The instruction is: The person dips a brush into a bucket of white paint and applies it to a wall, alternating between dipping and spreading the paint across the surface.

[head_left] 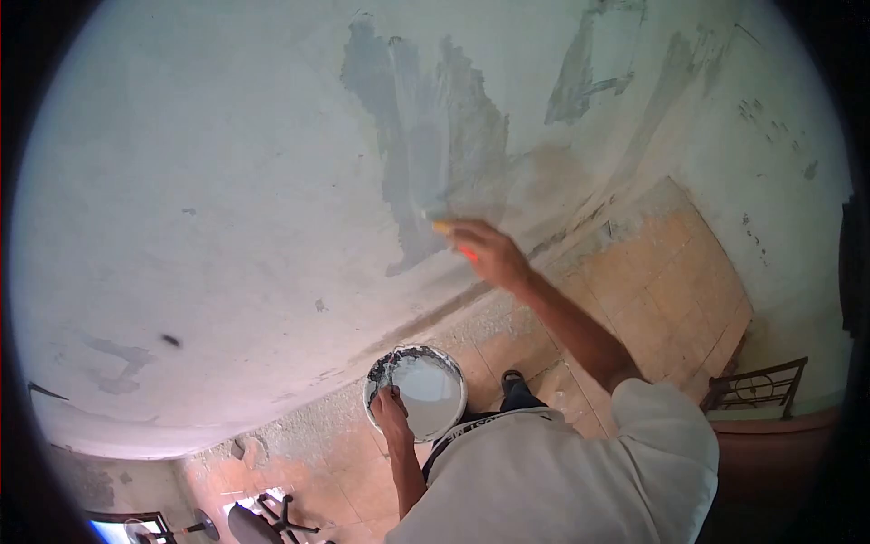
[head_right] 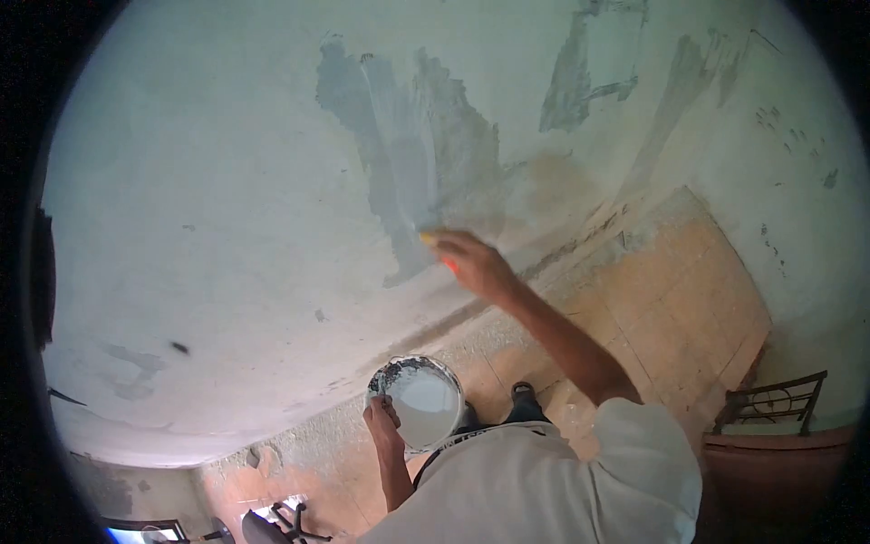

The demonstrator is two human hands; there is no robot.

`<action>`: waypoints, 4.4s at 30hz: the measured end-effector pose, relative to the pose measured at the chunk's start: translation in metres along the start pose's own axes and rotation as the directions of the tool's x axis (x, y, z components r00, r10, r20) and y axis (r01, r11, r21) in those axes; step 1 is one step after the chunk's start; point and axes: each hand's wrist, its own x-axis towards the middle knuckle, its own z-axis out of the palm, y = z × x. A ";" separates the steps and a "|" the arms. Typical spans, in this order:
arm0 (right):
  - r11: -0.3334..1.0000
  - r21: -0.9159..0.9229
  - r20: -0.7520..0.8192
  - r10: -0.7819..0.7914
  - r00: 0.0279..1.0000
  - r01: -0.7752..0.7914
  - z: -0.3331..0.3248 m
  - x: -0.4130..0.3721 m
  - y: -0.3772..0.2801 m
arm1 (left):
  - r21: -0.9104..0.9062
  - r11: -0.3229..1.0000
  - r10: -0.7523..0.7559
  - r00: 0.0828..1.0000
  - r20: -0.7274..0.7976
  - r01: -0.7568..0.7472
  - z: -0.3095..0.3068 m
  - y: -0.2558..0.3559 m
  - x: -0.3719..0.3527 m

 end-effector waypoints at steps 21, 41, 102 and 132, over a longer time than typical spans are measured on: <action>0.825 -0.397 -0.214 -0.509 0.834 0.402 -0.141 0.171 -0.093 | -0.011 1.000 0.025 1.000 -0.012 -0.025 0.007 -0.002 -0.011; 0.943 -0.276 0.130 -0.156 0.979 0.187 0.053 -0.020 0.080 | 0.003 0.997 -0.080 0.996 -0.034 0.081 0.001 0.016 -0.016; -0.337 0.643 0.678 0.668 0.307 -0.688 0.108 -0.136 0.028 | 0.146 0.988 -0.021 0.987 -0.161 0.045 0.013 -0.033 -0.020; 0.107 0.716 0.475 0.649 0.594 -0.690 0.128 -0.003 0.013 | 0.239 0.969 -0.037 0.995 -0.097 0.059 -0.007 -0.041 0.009</action>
